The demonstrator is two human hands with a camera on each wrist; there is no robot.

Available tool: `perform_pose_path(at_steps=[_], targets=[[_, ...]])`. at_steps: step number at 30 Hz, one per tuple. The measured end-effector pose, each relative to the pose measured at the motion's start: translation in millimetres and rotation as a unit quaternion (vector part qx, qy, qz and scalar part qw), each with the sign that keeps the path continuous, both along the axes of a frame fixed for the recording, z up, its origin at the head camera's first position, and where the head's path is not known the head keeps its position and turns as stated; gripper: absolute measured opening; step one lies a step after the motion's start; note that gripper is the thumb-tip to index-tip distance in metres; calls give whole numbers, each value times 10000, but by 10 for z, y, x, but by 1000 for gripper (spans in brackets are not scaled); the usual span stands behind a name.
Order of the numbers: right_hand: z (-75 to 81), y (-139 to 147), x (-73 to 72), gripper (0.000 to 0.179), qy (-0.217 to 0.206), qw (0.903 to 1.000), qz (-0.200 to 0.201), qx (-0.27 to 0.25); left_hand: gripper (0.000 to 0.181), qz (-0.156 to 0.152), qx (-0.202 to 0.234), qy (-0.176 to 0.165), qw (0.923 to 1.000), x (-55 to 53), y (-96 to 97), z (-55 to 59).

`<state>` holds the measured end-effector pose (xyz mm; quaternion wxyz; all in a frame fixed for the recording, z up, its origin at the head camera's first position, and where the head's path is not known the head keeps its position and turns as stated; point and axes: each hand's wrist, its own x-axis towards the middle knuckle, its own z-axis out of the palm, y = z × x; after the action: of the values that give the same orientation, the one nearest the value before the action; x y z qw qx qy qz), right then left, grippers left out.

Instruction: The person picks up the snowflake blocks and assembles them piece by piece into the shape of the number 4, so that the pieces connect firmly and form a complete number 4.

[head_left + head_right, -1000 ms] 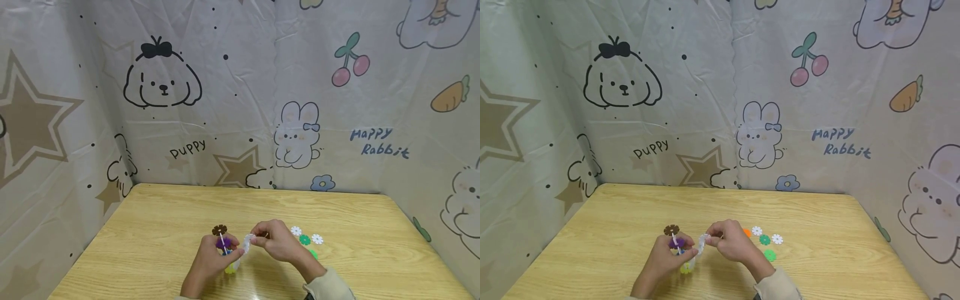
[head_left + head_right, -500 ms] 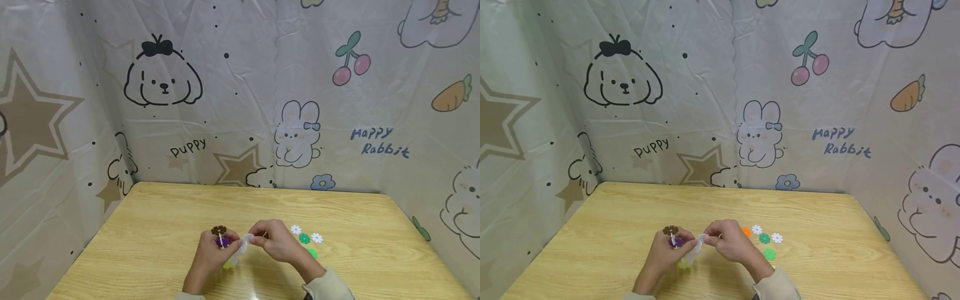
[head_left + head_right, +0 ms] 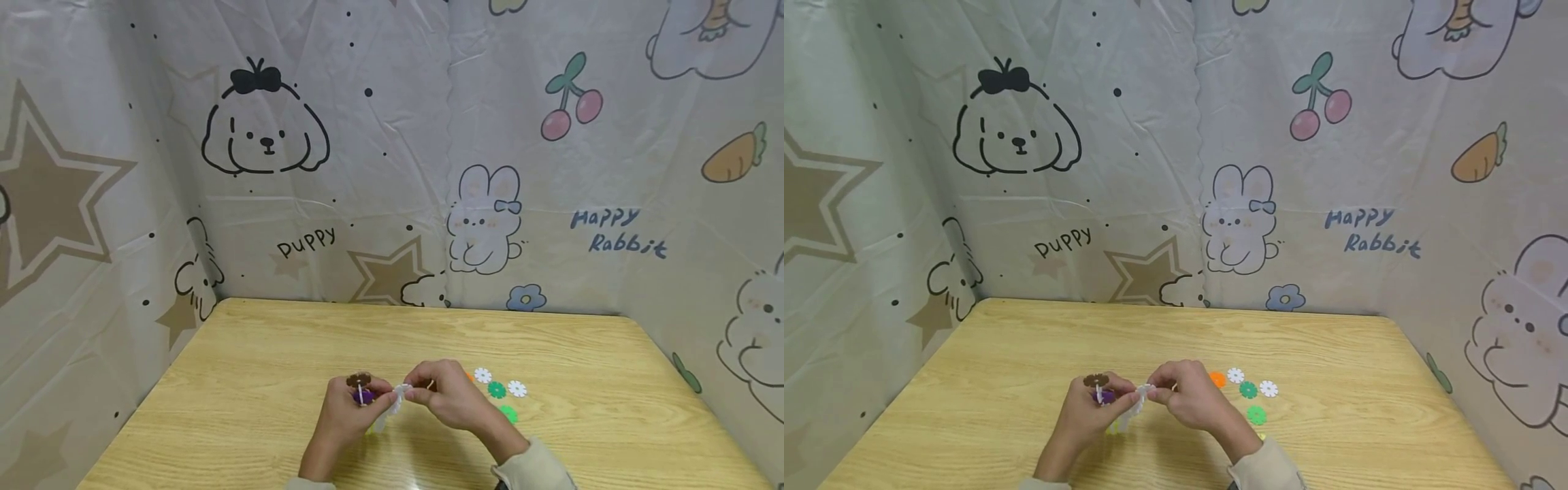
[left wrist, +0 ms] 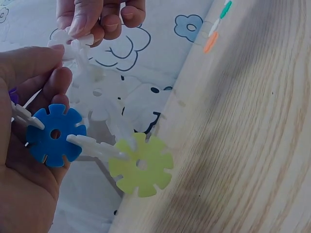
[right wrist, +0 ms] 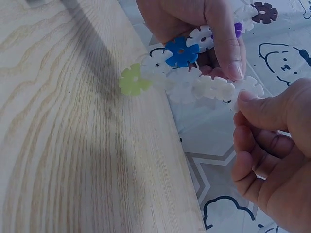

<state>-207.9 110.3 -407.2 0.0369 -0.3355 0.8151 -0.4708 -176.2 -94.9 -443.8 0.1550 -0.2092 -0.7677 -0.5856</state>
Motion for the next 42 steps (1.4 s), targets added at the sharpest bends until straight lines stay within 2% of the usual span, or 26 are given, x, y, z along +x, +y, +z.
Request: perform_pose_path(at_steps=[12,22,30,37,42], targets=[[30,101,-9,7,-103,9994,-167,270,8,84,-211,34,9997,12,6,1],[-23,293,-98,9,-105,9955,-795,509,7,239,-205,-292,9991,25,-22,-18],[-115,429,-203,16,-189,9878,-1382,691,5,330,-254,-365,9985,34,-37,-15],[-203,518,-276,24,-371,9758,-1942,933,6,371,-57,-350,9987,60,-47,-3],[-279,581,-336,27,-324,9678,-2214,1156,6,300,-82,-317,9990,61,-61,-12]])
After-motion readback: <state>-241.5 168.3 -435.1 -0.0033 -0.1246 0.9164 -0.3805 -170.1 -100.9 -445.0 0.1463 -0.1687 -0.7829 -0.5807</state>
